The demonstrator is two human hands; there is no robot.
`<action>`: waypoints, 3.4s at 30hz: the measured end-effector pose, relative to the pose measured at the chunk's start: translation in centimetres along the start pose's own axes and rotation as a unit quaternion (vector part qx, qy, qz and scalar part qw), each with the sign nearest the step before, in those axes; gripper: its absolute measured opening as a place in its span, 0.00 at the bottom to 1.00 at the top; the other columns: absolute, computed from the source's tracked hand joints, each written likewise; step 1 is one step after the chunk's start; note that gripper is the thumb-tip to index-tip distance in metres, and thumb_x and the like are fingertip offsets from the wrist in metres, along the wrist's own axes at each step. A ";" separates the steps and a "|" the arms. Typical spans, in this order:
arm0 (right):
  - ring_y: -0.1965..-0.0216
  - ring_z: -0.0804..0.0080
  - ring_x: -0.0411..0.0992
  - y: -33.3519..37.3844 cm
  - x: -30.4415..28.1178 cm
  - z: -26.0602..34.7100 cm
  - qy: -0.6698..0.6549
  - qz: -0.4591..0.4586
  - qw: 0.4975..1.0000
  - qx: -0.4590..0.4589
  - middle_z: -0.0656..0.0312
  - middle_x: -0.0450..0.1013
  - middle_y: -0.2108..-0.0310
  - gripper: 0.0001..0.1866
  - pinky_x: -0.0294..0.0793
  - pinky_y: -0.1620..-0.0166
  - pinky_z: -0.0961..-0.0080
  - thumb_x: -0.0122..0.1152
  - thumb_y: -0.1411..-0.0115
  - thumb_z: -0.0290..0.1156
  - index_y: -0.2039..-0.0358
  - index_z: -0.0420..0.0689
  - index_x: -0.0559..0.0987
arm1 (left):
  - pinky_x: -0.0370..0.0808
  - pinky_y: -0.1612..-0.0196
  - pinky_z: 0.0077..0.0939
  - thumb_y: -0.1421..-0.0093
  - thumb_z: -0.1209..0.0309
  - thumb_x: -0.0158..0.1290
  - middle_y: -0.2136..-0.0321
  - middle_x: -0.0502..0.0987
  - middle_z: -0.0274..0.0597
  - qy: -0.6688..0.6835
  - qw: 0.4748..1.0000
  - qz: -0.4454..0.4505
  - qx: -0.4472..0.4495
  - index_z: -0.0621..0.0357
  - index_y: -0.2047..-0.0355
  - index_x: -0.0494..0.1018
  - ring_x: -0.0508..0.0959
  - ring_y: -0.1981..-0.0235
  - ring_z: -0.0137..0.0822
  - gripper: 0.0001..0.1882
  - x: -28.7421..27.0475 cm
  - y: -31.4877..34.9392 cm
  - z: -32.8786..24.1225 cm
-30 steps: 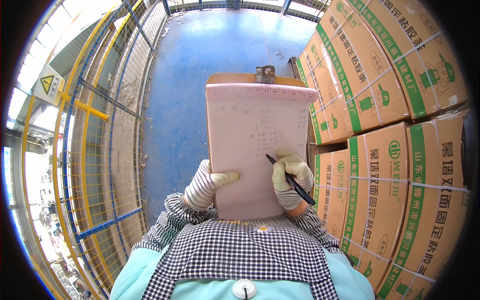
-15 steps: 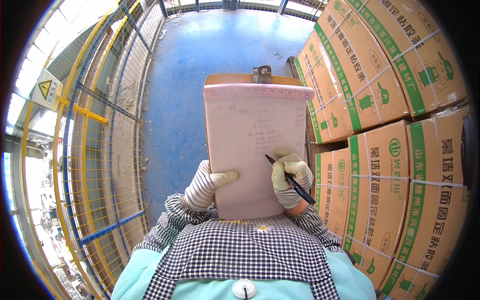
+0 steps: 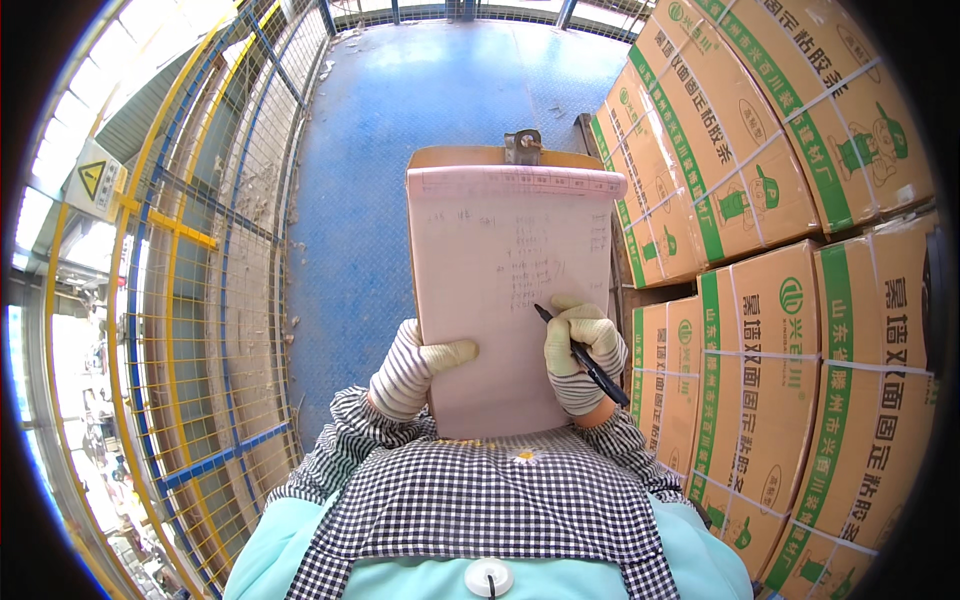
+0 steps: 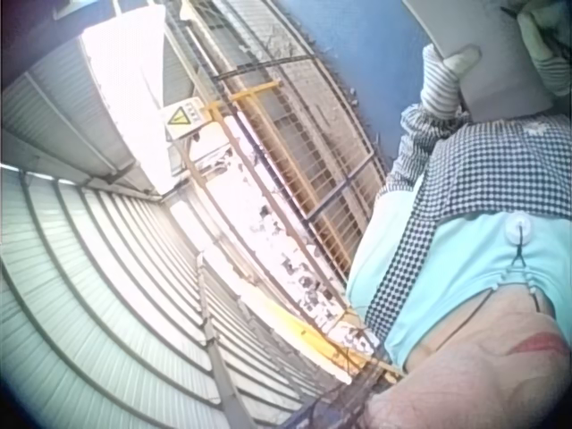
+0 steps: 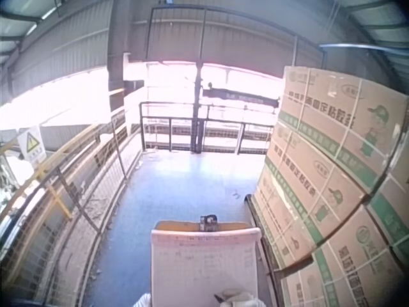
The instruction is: Checking boxes in a warehouse and recording information on a clipboard.
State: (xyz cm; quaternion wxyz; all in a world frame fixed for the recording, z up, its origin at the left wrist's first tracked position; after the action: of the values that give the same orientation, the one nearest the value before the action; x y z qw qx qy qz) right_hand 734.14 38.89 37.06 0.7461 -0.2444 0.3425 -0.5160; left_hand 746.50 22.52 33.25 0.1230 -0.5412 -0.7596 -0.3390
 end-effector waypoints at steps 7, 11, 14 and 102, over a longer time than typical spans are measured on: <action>0.75 0.60 0.78 0.1 -0.2 0.3 -0.001 0.007 1.000 0.004 0.60 0.72 0.79 0.15 0.83 0.64 0.63 0.64 0.48 0.14 0.71 0.46 0.68 | 0.81 0.56 0.32 0.45 0.67 0.67 0.61 0.83 0.47 0.006 1.000 0.006 0.005 0.63 0.53 0.78 0.82 0.61 0.38 0.21 0.1 -0.1 0.0; 0.74 0.59 0.79 0.0 -0.2 0.3 -0.003 0.001 1.000 -0.004 0.59 0.73 0.79 0.14 0.83 0.64 0.63 0.63 0.47 0.14 0.71 0.46 0.68 | 0.81 0.57 0.32 0.45 0.68 0.67 0.60 0.83 0.48 0.004 1.000 0.006 0.009 0.62 0.52 0.78 0.83 0.61 0.38 0.22 0.2 -0.1 -0.1; 0.73 0.58 0.80 0.3 -0.4 0.1 0.002 -0.013 1.000 0.009 0.59 0.73 0.78 0.14 0.82 0.66 0.65 0.63 0.47 0.14 0.71 0.46 0.68 | 0.81 0.57 0.33 0.46 0.67 0.68 0.60 0.83 0.47 -0.004 1.000 0.009 0.005 0.62 0.52 0.78 0.83 0.61 0.38 0.22 0.0 -0.2 0.0; 0.80 0.80 0.69 -27.1 10.1 -29.2 -0.015 -0.110 0.984 0.142 0.62 0.73 0.78 0.13 0.69 0.75 0.80 0.64 0.43 0.20 0.71 0.48 0.67 | 0.81 0.58 0.33 0.48 0.67 0.67 0.62 0.83 0.42 0.052 0.994 -0.090 0.027 0.58 0.55 0.79 0.83 0.62 0.37 0.20 -3.7 -30.0 -20.4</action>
State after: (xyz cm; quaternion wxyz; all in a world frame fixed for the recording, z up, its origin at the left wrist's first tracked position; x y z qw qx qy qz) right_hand 697.88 19.67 35.10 0.7167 -0.1799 0.2253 -0.6349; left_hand 717.11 1.00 34.81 0.1465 -0.4490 -0.8065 -0.3557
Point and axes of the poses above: each hand's wrist, its own y-axis away from the middle knuckle, its own x-axis out of the palm, z = x × y, the point moved 5 cm from there along -y, towards the middle knuckle
